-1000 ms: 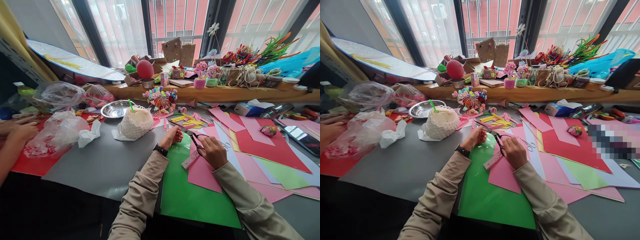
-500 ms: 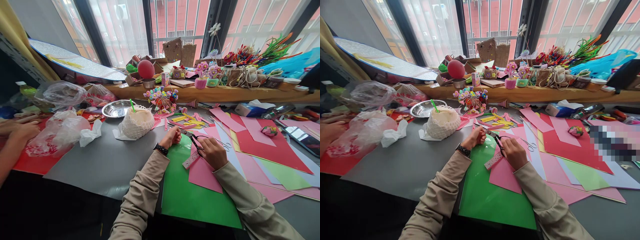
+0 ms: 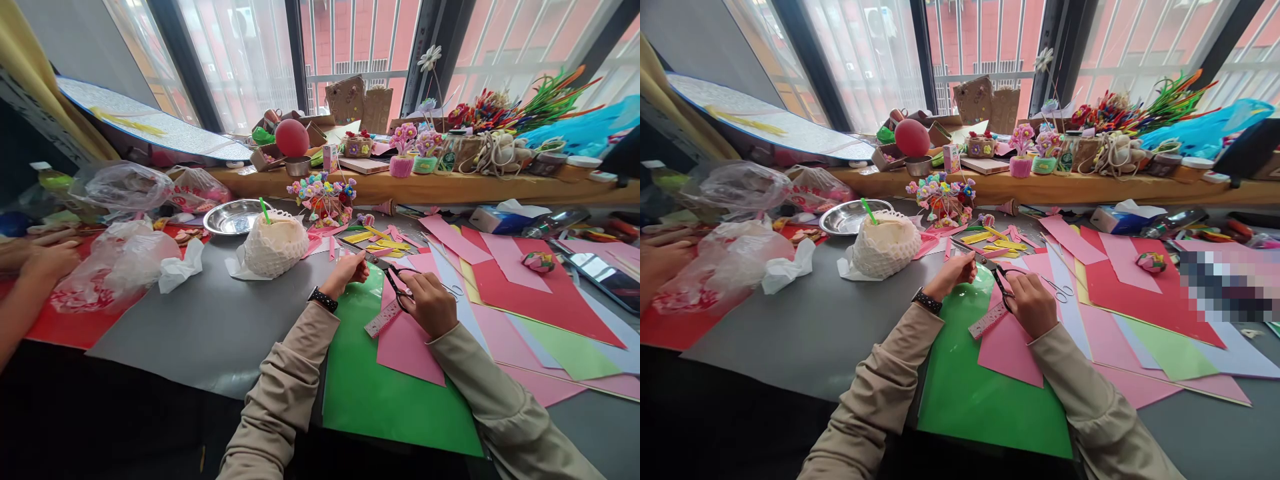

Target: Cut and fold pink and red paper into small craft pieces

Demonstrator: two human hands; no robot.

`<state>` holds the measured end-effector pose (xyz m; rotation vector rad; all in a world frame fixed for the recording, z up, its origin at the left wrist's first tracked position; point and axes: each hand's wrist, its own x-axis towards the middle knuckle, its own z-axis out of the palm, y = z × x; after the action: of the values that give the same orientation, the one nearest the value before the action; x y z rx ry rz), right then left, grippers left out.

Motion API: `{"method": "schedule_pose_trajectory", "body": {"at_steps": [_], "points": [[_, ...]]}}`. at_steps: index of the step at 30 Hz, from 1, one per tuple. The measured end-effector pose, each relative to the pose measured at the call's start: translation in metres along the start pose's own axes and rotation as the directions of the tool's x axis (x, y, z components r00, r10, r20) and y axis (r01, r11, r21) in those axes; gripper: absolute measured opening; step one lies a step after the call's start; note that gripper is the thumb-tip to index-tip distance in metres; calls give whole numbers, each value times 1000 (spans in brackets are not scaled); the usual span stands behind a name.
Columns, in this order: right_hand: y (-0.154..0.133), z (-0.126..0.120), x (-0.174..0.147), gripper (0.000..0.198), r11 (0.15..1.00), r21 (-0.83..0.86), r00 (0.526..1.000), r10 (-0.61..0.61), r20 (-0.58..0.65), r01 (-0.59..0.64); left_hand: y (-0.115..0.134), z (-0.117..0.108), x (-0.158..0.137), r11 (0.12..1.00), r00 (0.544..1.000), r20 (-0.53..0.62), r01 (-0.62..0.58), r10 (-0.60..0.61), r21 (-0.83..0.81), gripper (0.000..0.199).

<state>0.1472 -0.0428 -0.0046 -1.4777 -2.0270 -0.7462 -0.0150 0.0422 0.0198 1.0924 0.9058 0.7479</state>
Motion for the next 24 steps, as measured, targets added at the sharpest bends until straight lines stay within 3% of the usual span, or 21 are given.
{"method": "schedule_pose_trajectory", "body": {"at_steps": [3,6,11,14,18,24], "points": [[0,0,-1,25,998,33,999,44,22,-44,3,0,-1,999,1000,8,25,-25,29,30],[0,0,-1,27,995,65,997,70,25,-71,8,-4,-2,986,999,30,31,-36,166,33],[-1,0,-1,27,992,108,998,67,9,-67,14,-13,-5,946,993,118,-34,-5,323,39],[-1,-1,0,25,995,86,999,51,-4,-51,13,-14,-6,964,989,145,-33,-6,265,35],[-3,-3,0,24,999,27,1000,22,-13,-21,11,-15,-7,991,990,112,73,-85,110,28],[0,-3,2,22,997,-55,998,-60,-2,60,11,-20,-4,966,942,243,251,-230,-58,20]]}}
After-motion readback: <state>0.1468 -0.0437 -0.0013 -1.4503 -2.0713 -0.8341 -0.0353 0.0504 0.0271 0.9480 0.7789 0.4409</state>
